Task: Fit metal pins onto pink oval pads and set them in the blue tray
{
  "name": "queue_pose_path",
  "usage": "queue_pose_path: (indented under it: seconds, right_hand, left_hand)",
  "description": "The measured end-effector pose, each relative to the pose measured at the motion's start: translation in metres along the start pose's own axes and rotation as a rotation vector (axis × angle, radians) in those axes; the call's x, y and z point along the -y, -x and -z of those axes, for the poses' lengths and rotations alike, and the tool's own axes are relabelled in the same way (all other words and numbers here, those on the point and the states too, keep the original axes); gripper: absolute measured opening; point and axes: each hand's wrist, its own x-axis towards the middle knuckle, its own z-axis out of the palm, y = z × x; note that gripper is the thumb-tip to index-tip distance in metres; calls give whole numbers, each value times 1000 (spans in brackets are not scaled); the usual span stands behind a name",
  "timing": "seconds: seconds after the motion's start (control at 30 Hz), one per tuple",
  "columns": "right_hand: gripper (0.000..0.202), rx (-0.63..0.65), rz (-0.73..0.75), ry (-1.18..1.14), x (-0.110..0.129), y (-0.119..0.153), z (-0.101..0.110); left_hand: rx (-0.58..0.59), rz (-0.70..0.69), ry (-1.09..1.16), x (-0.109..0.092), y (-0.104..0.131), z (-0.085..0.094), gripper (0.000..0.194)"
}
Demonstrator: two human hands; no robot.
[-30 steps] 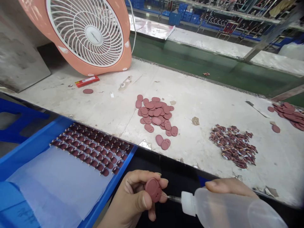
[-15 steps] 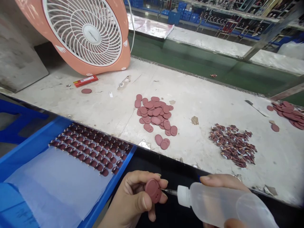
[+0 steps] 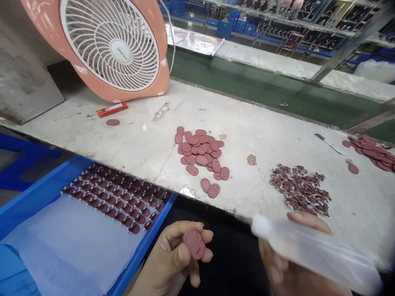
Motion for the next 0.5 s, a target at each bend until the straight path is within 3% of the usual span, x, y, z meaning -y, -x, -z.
queue_pose_path:
  seconds: [0.1, 0.27, 0.4, 0.5]
  right_hand:
    - [48, -30, 94, -85, 3, -32, -5]
    - [61, -93, 92, 551, -16, -74, 5]
    - [41, -84, 33, 798, -21, -88, 11]
    - [52, -107, 41, 871, -19, -83, 9]
  left_hand:
    - [-13, 29, 26, -2, -3, 1, 33]
    - [-9, 66, 31, -5, -5, -1, 27]
    - [-10, 50, 47, -5, -3, -4, 29]
    - [-47, 42, 43, -3, -2, -8, 33]
